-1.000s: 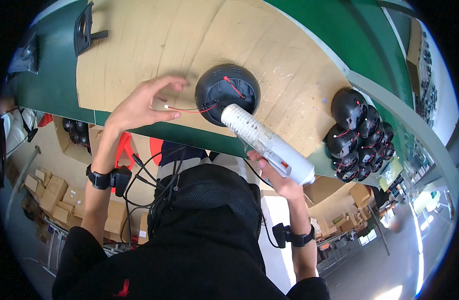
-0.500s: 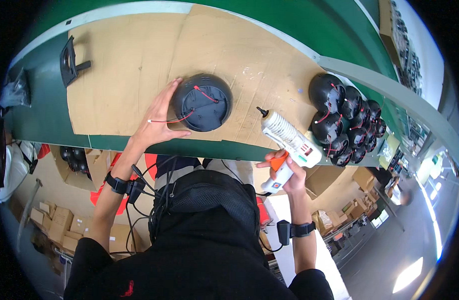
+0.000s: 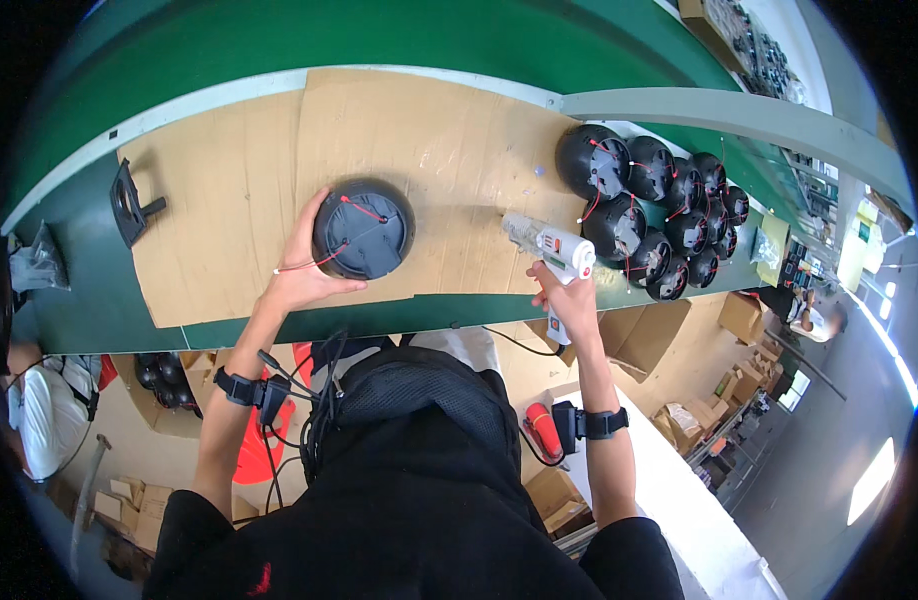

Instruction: Applying hot glue to and assembling small black dome-shaped electronic or industrial components on an assembly line.

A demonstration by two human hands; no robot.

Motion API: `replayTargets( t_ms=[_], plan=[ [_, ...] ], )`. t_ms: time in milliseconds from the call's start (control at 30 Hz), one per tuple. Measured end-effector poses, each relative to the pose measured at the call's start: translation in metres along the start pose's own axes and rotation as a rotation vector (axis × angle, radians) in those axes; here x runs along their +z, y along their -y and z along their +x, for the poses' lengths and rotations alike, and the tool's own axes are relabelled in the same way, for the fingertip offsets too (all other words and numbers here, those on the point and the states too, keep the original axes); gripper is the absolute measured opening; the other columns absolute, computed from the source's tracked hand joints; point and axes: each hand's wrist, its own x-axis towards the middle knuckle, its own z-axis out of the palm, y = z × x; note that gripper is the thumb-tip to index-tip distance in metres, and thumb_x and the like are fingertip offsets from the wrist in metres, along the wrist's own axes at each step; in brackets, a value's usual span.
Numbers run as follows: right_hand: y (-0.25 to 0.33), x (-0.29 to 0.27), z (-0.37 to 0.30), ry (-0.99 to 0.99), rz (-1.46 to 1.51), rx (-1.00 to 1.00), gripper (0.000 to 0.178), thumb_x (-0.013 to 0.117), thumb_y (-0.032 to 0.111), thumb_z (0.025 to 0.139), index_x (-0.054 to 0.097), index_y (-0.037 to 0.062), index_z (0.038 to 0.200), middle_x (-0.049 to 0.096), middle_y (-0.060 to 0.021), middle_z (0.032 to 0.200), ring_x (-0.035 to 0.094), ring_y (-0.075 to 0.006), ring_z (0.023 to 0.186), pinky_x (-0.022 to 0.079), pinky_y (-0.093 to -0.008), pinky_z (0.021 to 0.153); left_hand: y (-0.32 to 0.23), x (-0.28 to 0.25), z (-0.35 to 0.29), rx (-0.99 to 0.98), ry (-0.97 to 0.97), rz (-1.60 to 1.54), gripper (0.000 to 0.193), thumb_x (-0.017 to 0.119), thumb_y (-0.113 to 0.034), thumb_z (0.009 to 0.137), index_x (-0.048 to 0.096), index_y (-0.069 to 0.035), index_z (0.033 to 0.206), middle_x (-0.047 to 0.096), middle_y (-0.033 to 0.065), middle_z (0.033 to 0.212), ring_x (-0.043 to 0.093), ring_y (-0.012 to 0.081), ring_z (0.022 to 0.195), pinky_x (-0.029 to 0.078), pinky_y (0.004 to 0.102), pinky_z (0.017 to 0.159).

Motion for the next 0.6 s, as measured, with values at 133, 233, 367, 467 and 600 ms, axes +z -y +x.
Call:
replayTargets(
  t_ms=[133,233,367,467,600],
  plan=[
    [0.007,-0.004,-0.003,0.008,-0.067,0.002,0.026,0.064,0.016,0.094,0.062,-0.0005,0.113,0.073,-0.0077,0.091,0.061,-0.0103,0.052,0.046,-0.0246,0.045,-0.011,-0.011,0.007,0.074,0.004,0.026,0.132,0.098,-0.021,0.048,0.023,-0.007,0.155,0.04,0.0217,0.151,0.043,0.0365,0.139,0.037,0.043,0.117],
    [-0.003,-0.005,-0.004,-0.043,-0.087,-0.038,0.025,0.068,0.017,0.088,0.068,-0.0033,0.103,0.072,-0.0065,0.081,0.066,-0.0115,0.053,0.049,-0.0271,0.045,-0.015,-0.028,0.011,0.061,-0.021,0.117,0.132,0.098,-0.02,0.046,0.024,-0.006,0.154,0.042,0.0211,0.148,0.046,0.0345,0.136,0.039,0.0419,0.116],
    [-0.02,0.002,-0.017,-0.002,0.083,-0.042,0.026,0.066,0.017,0.091,0.065,-0.0036,0.108,0.072,-0.0081,0.086,0.068,-0.015,0.056,0.05,-0.0281,0.046,-0.017,-0.053,0.021,0.106,-0.008,0.08,0.13,0.098,-0.019,0.045,0.026,-0.002,0.153,0.044,0.0202,0.147,0.047,0.0334,0.135,0.039,0.0412,0.115],
    [-0.058,0.013,-0.015,0.01,0.485,-0.087,0.032,0.062,0.018,0.097,0.058,-0.0021,0.121,0.071,-0.0144,0.1,0.073,-0.0229,0.07,0.058,-0.0307,0.056,-0.034,-0.066,0.036,0.2,-0.009,0.161,0.129,0.098,-0.019,0.046,0.026,0.0,0.152,0.046,0.0201,0.145,0.049,0.0327,0.133,0.04,0.0408,0.114],
    [-0.112,0.037,-0.004,-0.046,1.225,-0.062,0.032,0.054,0.016,0.102,0.051,0.0003,0.129,0.068,-0.0201,0.114,0.073,-0.0335,0.09,0.065,-0.0382,0.071,-0.061,-0.067,0.053,0.249,0.047,0.183,0.129,0.098,-0.018,0.048,0.025,0.0,0.153,0.048,0.0196,0.143,0.05,0.0315,0.131,0.041,0.0406,0.113]
  ],
)
